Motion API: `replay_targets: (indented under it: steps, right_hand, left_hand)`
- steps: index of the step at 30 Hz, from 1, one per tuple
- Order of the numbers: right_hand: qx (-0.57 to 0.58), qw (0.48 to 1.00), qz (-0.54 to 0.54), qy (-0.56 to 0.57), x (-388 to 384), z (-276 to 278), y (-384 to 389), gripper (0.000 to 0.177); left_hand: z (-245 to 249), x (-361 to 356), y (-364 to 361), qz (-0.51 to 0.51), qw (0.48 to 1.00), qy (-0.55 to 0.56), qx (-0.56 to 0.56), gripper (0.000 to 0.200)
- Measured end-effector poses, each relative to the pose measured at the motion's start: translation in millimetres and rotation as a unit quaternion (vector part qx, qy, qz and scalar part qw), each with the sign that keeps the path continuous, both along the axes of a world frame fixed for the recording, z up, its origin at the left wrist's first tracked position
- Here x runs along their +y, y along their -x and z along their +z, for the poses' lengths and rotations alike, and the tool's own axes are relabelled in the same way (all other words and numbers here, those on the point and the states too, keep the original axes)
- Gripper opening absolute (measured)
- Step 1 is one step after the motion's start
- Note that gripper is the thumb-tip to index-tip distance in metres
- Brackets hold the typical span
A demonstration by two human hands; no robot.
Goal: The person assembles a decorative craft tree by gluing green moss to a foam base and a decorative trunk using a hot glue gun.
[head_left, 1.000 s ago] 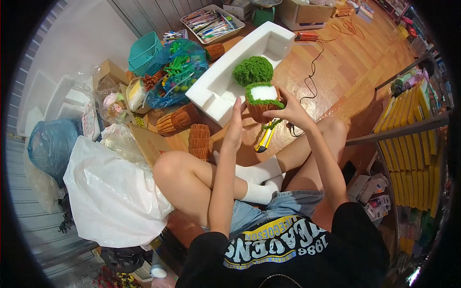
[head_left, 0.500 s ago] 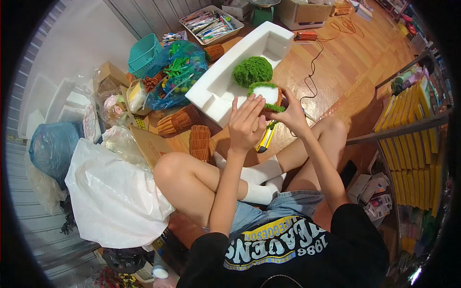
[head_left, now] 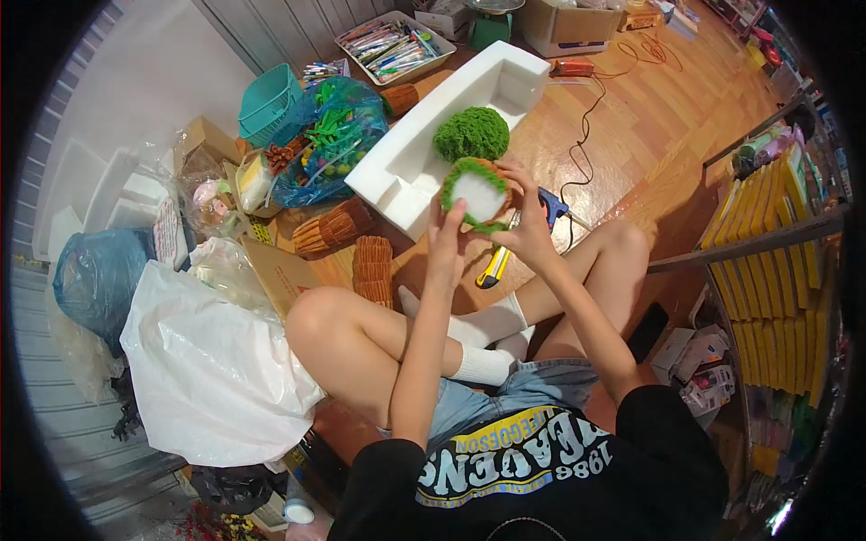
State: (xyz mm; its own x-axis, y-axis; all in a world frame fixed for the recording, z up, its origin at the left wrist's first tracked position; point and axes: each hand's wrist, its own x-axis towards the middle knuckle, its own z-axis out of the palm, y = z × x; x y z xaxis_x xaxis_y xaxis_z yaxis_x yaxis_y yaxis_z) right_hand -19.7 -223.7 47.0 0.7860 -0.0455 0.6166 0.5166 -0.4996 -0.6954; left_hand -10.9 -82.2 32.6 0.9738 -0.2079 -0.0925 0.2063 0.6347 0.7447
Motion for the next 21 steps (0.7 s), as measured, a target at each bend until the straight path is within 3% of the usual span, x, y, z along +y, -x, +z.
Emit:
replay_targets:
  steps: [2,4,6,8,9,11,12,14,15,17,18,19,20,21]
  right_hand:
    - [0.018,0.999,0.041,-0.016,-9,-10,-1,0.067]
    - [0.153,0.966,-0.081,-0.189,-40,-68,-17,0.059]
    - [0.303,0.874,-0.300,-0.232,-80,-136,-40,0.056]
    - [0.428,0.750,-0.501,-0.055,-90,-169,-50,0.061]
    - [0.429,0.750,-0.501,-0.056,-88,-182,-50,0.061]
    - [0.443,0.650,-0.617,-0.013,-83,-198,-54,0.056]
    - [0.443,0.651,-0.616,-0.013,-86,-200,-54,0.056]
    - [0.507,0.716,-0.476,-0.067,-101,-203,-52,0.047]
    - [0.506,0.716,-0.475,-0.067,-107,-210,-52,0.047]
    - [0.424,0.761,-0.438,-0.221,-113,-225,-56,0.029]
    - [0.424,0.763,-0.437,-0.219,-112,-222,-56,0.029]
    - [0.361,0.782,-0.313,-0.401,-111,-211,-53,0.022]
    - [0.280,0.760,-0.172,-0.561,-110,-200,-52,0.015]
    - [0.254,0.749,-0.149,-0.594,-111,-188,-55,0.008]
  left_hand:
    - [1,3,-2,0.039,0.999,0.024,0.004,0.046]
    - [-8,12,-7,0.071,0.997,0.014,-0.022,0.042]
    - [-7,14,-8,0.060,0.998,0.013,-0.021,0.042]
    - [-1,12,-6,0.065,0.994,0.084,-0.004,0.044]
    - [-5,14,-6,0.058,0.995,0.083,-0.003,0.049]
    - [-7,15,-8,0.062,0.994,0.094,0.003,0.050]
    - [-7,16,-8,0.066,0.992,0.106,0.011,0.051]
    - [-6,18,-10,0.056,0.993,0.100,-0.002,0.053]
    - [-2,18,-10,0.066,0.993,0.096,-0.007,0.053]
    - [1,19,-14,0.076,0.993,0.092,-0.015,0.053]
    - [0,20,-15,0.086,0.993,0.081,-0.012,0.052]
    - [1,20,-17,0.097,0.993,0.069,-0.009,0.052]
    - [2,19,-19,0.100,0.992,0.070,-0.009,0.052]
    - [7,17,-20,0.108,0.992,0.070,-0.015,0.051]
